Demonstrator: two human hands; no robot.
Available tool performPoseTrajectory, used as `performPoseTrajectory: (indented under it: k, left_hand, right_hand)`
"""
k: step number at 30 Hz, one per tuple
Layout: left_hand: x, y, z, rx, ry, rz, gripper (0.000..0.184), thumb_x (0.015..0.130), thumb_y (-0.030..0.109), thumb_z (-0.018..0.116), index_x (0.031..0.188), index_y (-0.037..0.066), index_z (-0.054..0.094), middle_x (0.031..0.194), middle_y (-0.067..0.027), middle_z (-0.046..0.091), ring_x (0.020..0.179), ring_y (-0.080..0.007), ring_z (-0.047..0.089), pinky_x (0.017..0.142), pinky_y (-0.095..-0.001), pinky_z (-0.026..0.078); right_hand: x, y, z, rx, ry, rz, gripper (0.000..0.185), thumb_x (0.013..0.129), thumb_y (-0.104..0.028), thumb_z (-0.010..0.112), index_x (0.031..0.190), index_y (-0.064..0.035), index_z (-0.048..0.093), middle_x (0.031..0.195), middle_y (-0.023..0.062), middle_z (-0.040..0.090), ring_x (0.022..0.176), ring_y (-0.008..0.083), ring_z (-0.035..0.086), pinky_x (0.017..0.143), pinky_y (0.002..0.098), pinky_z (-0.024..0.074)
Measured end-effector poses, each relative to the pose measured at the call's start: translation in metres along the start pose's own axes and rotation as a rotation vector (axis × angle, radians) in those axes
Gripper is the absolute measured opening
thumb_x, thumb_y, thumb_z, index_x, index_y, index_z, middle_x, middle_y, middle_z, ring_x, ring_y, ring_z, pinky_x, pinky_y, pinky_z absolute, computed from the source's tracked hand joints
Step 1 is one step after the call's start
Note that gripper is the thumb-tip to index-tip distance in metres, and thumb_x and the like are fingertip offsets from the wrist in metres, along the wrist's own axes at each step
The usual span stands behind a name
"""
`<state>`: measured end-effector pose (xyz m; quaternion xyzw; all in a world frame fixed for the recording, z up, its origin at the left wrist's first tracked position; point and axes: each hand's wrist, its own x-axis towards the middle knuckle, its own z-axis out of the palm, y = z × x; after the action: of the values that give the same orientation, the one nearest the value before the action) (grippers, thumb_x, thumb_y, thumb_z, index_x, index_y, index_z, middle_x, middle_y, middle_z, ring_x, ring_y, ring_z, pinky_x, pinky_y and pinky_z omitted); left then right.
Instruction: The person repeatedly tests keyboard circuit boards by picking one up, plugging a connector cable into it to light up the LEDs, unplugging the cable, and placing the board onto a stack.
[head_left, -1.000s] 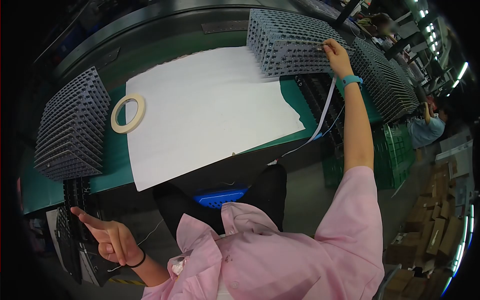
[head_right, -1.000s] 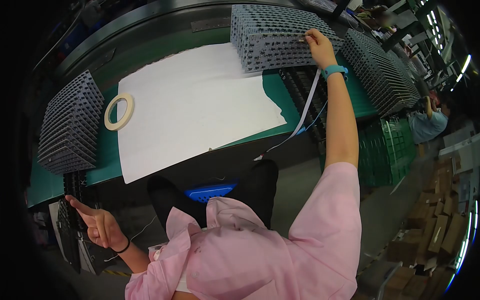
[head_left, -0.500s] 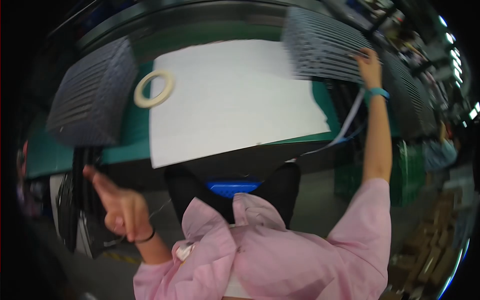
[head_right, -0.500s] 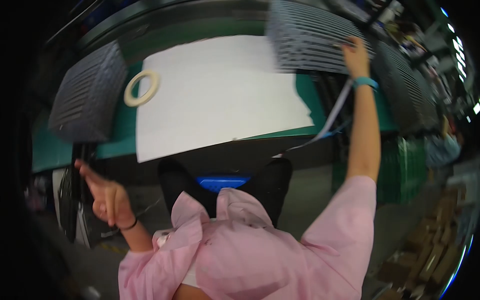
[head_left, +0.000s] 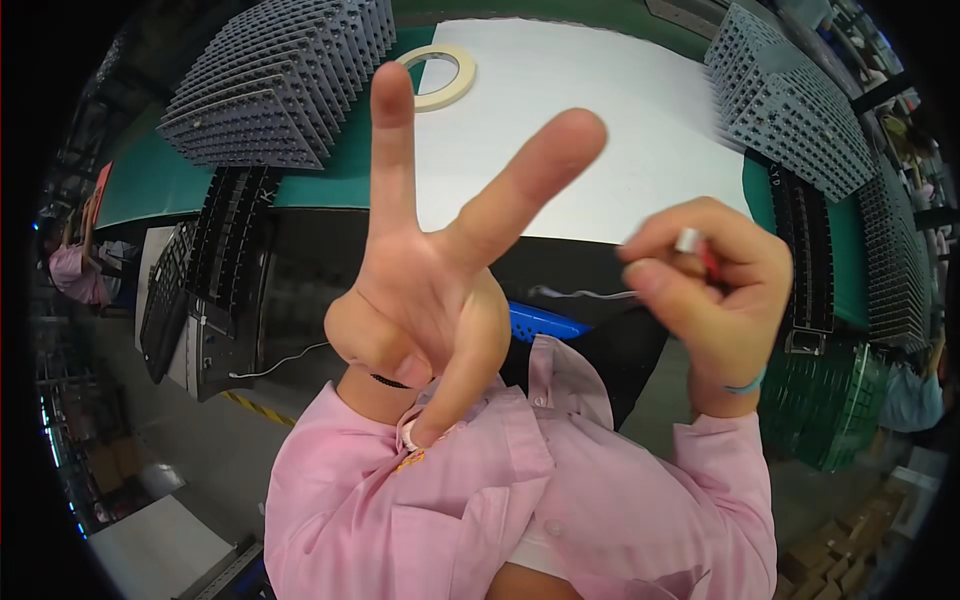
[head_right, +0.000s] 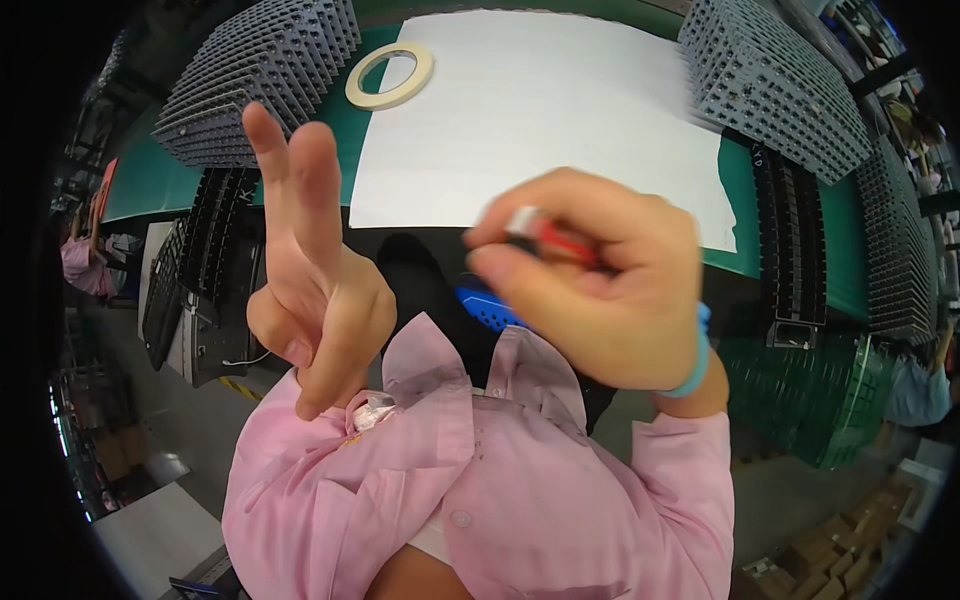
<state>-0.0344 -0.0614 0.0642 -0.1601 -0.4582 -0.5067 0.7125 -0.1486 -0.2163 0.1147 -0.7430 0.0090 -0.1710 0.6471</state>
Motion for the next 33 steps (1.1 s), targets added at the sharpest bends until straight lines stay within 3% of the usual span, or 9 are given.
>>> performPoseTrajectory:
  k: [3,13,24,28,33]
  left_hand:
    - [0.003,0.001,-0.004,0.024,-0.111,-0.066,0.122,0.050,-0.022,0.036,0.135,0.047,-0.016,0.147,0.0071,-0.022,0.052,-0.0295,0.057,0.042,-0.0259,0.051]
    - [-0.007,-0.001,-0.005,0.006,-0.100,-0.021,0.121,0.050,-0.022,0.036,0.135,0.047,-0.015,0.147,0.0087,-0.019,0.053,-0.0302,0.057,0.043,-0.0260,0.050]
    - [-0.010,-0.004,-0.006,-0.014,-0.099,0.002,0.121,0.050,-0.021,0.035,0.136,0.047,-0.014,0.148,0.0106,-0.016,0.054,-0.0311,0.056,0.044,-0.0260,0.050]
    - [-0.009,-0.004,-0.007,-0.013,-0.095,0.010,0.121,0.050,-0.021,0.035,0.136,0.047,-0.014,0.148,0.0113,-0.015,0.054,-0.0314,0.056,0.045,-0.0261,0.050]
    - [-0.011,-0.007,-0.003,-0.015,-0.090,0.017,0.120,0.050,-0.021,0.035,0.136,0.047,-0.014,0.148,0.0122,-0.013,0.055,-0.0318,0.056,0.045,-0.0261,0.049]
  right_hand:
    - [0.005,0.003,0.025,0.123,-0.022,-0.006,0.015,0.062,0.005,0.062,0.076,-0.0001,0.064,0.051,-0.0074,0.036,0.047,0.0028,0.024,0.045,0.0153,0.0193]
    - [0.004,0.006,0.040,-0.042,-0.062,-0.163,0.012,0.062,0.006,0.064,0.071,0.0008,0.059,0.049,-0.0064,0.037,0.045,0.0034,0.023,0.041,0.0162,0.0181]
    - [0.003,0.012,0.041,-0.045,-0.068,-0.180,0.011,0.063,0.006,0.062,0.070,0.0010,0.056,0.049,-0.0063,0.037,0.044,0.0033,0.024,0.040,0.0168,0.0191]
    - [0.003,0.010,0.041,-0.042,-0.067,-0.128,0.008,0.066,0.004,0.061,0.069,-0.0020,0.057,0.047,-0.0058,0.036,0.041,0.0048,0.030,0.038,0.0189,0.0264]
    - [0.003,0.013,0.043,-0.016,-0.096,-0.186,0.010,0.064,0.007,0.055,0.071,0.0007,0.054,0.052,-0.0047,0.040,0.045,0.0040,0.025,0.040,0.0168,0.0210]
